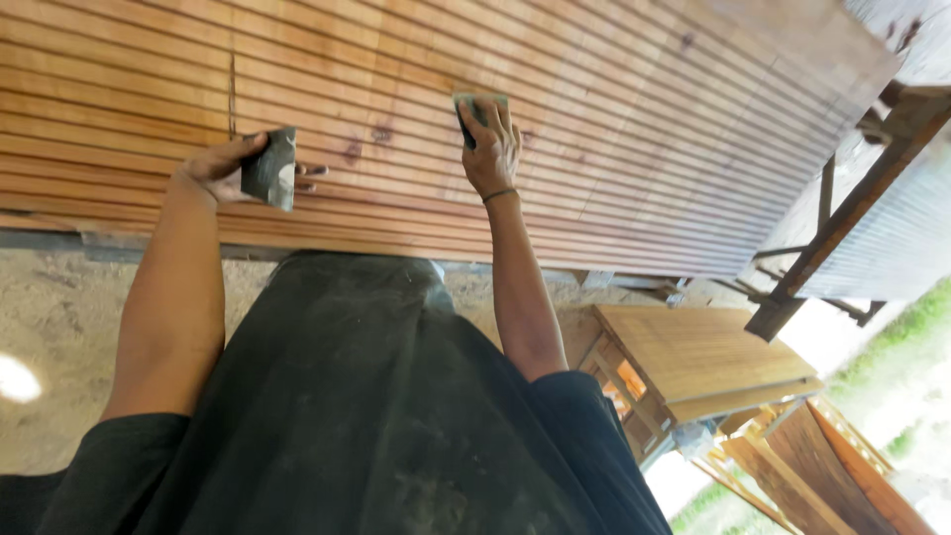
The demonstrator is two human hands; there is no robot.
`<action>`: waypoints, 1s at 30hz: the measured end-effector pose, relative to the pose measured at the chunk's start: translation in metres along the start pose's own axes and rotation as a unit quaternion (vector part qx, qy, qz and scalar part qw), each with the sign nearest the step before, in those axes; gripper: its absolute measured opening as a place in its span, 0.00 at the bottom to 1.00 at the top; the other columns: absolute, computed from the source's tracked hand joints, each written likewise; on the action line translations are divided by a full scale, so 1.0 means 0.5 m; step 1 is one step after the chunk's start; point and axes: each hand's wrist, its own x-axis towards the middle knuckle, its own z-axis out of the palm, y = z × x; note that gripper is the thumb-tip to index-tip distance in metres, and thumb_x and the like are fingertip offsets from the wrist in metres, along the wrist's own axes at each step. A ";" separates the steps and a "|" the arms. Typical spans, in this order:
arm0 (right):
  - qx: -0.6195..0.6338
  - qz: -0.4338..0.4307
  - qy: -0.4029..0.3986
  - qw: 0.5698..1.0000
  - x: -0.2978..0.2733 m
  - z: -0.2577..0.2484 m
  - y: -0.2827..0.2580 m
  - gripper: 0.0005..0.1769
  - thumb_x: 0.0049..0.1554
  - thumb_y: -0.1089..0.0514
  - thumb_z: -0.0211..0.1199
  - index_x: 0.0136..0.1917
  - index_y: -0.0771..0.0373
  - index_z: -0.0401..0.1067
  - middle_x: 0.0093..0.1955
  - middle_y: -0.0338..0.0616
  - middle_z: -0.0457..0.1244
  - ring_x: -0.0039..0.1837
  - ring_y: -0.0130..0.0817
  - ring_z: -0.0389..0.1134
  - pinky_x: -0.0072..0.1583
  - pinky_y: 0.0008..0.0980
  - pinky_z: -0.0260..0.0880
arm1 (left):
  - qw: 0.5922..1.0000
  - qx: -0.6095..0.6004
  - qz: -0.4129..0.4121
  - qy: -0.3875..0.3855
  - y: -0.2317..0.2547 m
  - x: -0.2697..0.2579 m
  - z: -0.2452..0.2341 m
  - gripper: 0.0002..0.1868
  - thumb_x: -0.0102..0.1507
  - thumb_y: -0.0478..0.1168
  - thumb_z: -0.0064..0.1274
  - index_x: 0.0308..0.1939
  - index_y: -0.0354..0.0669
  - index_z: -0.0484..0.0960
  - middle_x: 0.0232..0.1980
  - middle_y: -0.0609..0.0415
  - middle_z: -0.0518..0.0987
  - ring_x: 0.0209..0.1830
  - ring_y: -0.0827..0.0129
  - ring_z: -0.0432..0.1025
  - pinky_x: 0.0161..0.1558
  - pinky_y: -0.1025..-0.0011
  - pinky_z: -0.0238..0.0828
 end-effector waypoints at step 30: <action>0.042 0.032 0.089 0.995 -0.088 -0.010 0.005 0.29 0.51 0.67 0.62 0.65 0.50 0.76 0.61 0.44 0.64 0.65 0.48 0.66 0.61 0.45 0.69 | 1.000 -0.016 0.001 -0.012 0.003 -0.015 -0.010 0.20 0.77 0.47 0.48 0.68 0.40 0.75 0.63 0.41 0.79 0.64 0.50 0.73 0.64 0.43 0.64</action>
